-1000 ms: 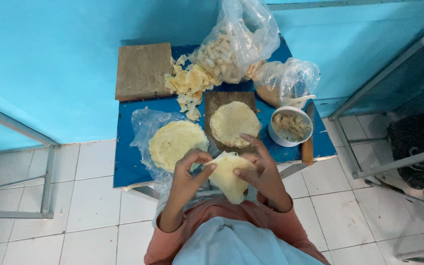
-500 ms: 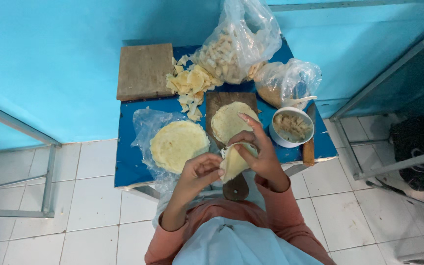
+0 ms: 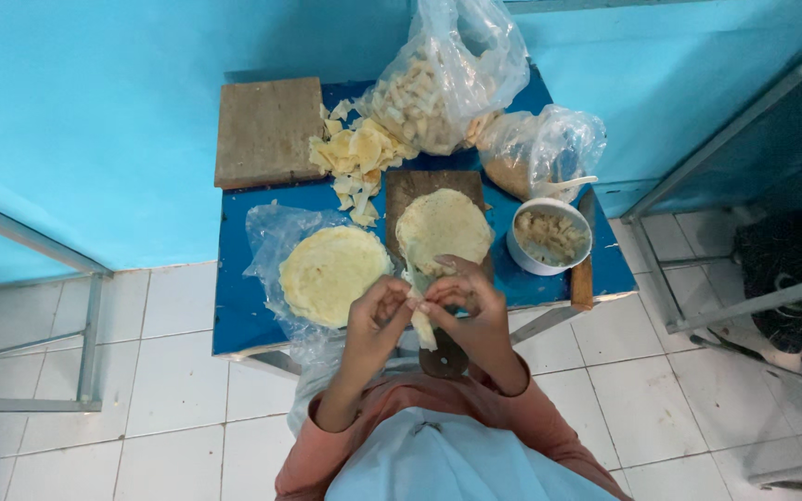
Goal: The person sits at a small table and tears pieces off round flat dough discs by hand, dropping the torn pieces into a bowl and onto the table. They then hold a disc on a wooden paddle board and cut it into pieces with a knife.
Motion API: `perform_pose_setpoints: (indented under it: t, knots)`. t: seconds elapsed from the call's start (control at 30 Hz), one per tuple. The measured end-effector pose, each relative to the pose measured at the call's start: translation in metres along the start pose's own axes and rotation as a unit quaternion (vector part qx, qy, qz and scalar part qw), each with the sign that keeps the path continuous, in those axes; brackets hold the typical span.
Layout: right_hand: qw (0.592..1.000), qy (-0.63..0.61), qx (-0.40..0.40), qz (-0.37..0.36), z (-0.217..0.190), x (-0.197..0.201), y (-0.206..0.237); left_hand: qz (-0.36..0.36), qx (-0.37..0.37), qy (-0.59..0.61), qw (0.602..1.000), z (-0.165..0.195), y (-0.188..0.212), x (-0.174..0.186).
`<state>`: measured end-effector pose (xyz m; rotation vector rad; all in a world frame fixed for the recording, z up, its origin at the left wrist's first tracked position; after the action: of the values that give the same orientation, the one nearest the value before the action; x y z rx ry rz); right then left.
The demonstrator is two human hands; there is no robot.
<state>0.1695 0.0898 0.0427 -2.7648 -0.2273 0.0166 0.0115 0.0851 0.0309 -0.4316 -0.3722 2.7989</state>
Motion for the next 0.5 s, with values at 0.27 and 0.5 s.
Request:
perform_pose_setpoints:
  t: [0.27, 0.5]
  knots:
    - [0.994, -0.094, -0.045, -0.022, 0.014, 0.004, -0.003, -0.025, 0.013, -0.067, 0.997, -0.003, 0.001, -0.002]
    - [0.998, -0.057, 0.014, 0.029, 0.009, -0.001, 0.001, -0.008, 0.018, 0.028, 0.999, -0.008, -0.003, 0.000]
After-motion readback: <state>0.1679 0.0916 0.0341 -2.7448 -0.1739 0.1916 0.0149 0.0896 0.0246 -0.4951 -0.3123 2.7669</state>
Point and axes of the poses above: each hand's wrist, its own y-axis away from the middle knuckle, its own x-axis out of the back of the hand, z = x × y, the point moved 7 cm from there along -y, towards the middle knuckle, and after that the axes turned 4 degrees about -z, right-handed, at the moved point
